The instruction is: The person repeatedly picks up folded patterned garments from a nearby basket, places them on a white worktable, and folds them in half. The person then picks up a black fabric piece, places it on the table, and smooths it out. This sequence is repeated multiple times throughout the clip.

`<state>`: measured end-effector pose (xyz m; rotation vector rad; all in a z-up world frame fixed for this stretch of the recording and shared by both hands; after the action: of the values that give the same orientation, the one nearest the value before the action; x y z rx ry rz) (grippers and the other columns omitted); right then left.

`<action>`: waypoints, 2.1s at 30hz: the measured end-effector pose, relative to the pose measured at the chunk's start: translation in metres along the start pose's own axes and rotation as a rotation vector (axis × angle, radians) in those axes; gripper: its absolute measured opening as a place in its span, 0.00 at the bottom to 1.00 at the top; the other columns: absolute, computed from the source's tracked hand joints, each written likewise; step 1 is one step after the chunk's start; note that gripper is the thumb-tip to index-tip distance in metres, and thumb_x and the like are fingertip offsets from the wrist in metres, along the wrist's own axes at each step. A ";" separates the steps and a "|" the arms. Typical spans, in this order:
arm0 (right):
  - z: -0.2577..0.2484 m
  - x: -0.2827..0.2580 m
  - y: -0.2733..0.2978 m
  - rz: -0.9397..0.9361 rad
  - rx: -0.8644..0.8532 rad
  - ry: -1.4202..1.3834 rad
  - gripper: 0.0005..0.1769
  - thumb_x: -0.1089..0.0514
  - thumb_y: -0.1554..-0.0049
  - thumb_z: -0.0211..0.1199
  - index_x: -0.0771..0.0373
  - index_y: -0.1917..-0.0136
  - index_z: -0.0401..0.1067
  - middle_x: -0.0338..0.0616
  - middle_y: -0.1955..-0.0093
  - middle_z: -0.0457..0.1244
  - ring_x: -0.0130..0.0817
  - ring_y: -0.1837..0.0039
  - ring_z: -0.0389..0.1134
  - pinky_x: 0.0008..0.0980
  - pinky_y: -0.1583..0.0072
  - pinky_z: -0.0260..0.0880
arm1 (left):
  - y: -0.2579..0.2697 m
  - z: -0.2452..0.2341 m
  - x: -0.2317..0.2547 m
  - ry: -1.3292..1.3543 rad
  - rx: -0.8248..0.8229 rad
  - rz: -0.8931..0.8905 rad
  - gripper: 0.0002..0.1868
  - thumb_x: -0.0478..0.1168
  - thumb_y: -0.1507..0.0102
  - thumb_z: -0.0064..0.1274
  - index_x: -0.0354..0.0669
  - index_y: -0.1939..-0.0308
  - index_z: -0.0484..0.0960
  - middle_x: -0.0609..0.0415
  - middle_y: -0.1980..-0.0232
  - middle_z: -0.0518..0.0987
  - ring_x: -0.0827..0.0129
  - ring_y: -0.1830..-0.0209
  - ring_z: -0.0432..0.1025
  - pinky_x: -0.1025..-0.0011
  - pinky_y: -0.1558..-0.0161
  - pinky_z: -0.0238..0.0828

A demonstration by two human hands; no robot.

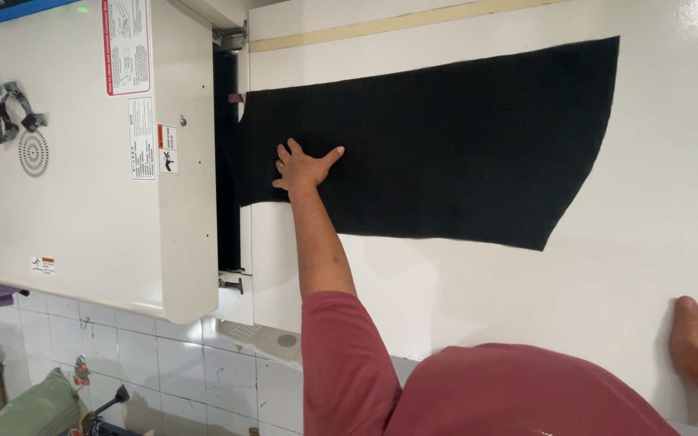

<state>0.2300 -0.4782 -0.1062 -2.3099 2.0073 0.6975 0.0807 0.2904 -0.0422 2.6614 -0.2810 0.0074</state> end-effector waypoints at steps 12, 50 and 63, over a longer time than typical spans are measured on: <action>0.026 0.021 -0.011 0.029 -0.078 -0.050 0.29 0.60 0.27 0.50 0.91 0.26 0.51 0.75 0.57 0.66 0.57 0.60 0.73 0.46 0.44 0.76 | -0.017 -0.007 -0.014 -0.036 0.043 0.008 0.67 0.80 0.53 0.57 0.48 0.21 0.53 0.44 0.18 0.50 0.50 0.19 0.47 0.33 0.26 0.33; -0.015 0.001 -0.001 0.021 0.103 0.000 0.34 0.52 0.29 0.54 0.82 0.23 0.53 0.79 0.47 0.64 0.64 0.49 0.72 0.50 0.45 0.74 | 0.037 0.020 0.012 0.010 0.091 0.137 0.64 0.78 0.44 0.48 0.38 0.21 0.44 0.36 0.18 0.40 0.45 0.17 0.33 0.36 0.25 0.20; -0.064 0.038 -0.130 -0.142 0.465 0.195 0.21 0.41 0.39 0.70 0.58 0.43 0.77 0.52 0.49 0.68 0.52 0.47 0.70 0.52 0.44 0.69 | 0.256 0.142 0.080 -0.027 -0.071 0.491 0.66 0.73 0.47 0.59 0.37 0.22 0.44 0.33 0.18 0.32 0.41 0.18 0.25 0.33 0.29 0.17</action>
<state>0.3769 -0.5085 -0.0974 -2.2643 1.7999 -0.0097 0.1023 -0.0127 -0.0511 2.4573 -0.9158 0.1143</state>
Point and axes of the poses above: each hand's wrist, its own y-axis away from the middle knuckle, its own z-axis out of the palm, x = y × z, the point moved 9 cm from there along -y, towards the middle knuckle
